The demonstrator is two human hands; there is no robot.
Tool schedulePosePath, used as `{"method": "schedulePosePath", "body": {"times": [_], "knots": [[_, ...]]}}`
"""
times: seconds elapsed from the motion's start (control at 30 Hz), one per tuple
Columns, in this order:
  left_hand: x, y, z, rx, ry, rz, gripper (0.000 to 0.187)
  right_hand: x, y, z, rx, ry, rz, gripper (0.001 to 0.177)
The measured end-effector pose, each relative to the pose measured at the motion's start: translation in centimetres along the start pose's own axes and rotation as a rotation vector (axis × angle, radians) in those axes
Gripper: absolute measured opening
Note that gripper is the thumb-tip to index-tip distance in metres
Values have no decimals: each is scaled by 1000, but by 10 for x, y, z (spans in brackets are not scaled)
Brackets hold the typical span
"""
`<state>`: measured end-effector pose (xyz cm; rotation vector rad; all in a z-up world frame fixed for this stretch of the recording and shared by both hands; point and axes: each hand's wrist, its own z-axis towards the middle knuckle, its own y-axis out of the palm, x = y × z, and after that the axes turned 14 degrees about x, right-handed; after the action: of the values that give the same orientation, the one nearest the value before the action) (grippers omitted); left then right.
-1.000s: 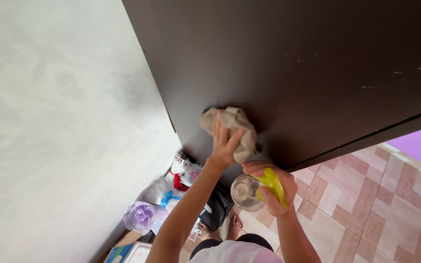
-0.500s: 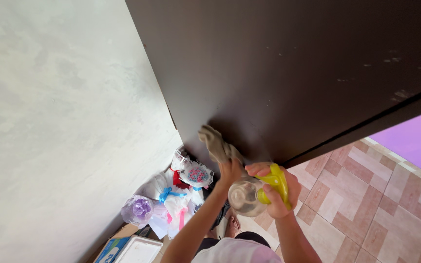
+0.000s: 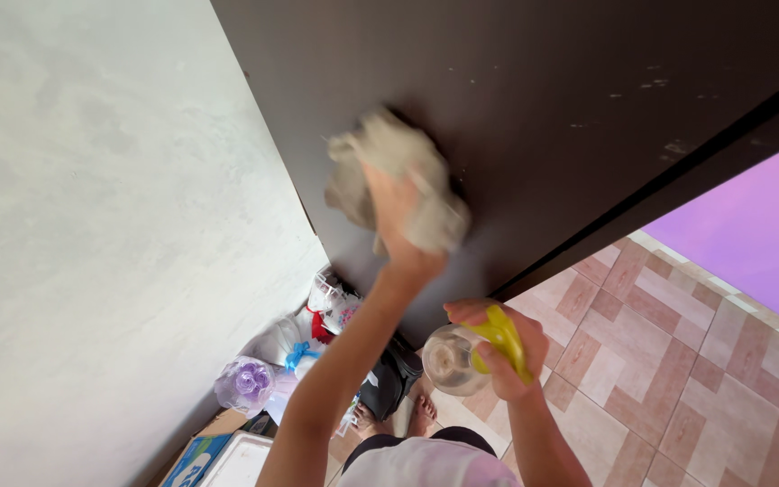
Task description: The person cleans the surface of a dark brown wooden cabinet using a spray bottle and a cloth. They repeatedly spray the cabinet and wipe it down with the cloth, covering the entire visible area of the cabinet door.
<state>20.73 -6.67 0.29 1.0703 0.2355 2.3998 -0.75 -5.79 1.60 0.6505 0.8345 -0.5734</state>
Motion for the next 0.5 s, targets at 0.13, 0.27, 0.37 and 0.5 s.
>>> {"method": "schedulePosePath", "body": {"times": [0.13, 0.27, 0.37, 0.5], "knots": [[21, -29, -33, -293, 463, 298, 62, -7, -10, -2, 40, -31, 84, 25], [0, -62, -88, -374, 335, 390, 54, -9, -21, 1, 51, -56, 86, 24], [-23, -74, -125, -279, 173, 533, 47, -7, -25, 1, 43, -43, 84, 23], [-52, -73, -126, -39, -192, 462, 50, -5, -28, 0, 35, -28, 82, 24]]}}
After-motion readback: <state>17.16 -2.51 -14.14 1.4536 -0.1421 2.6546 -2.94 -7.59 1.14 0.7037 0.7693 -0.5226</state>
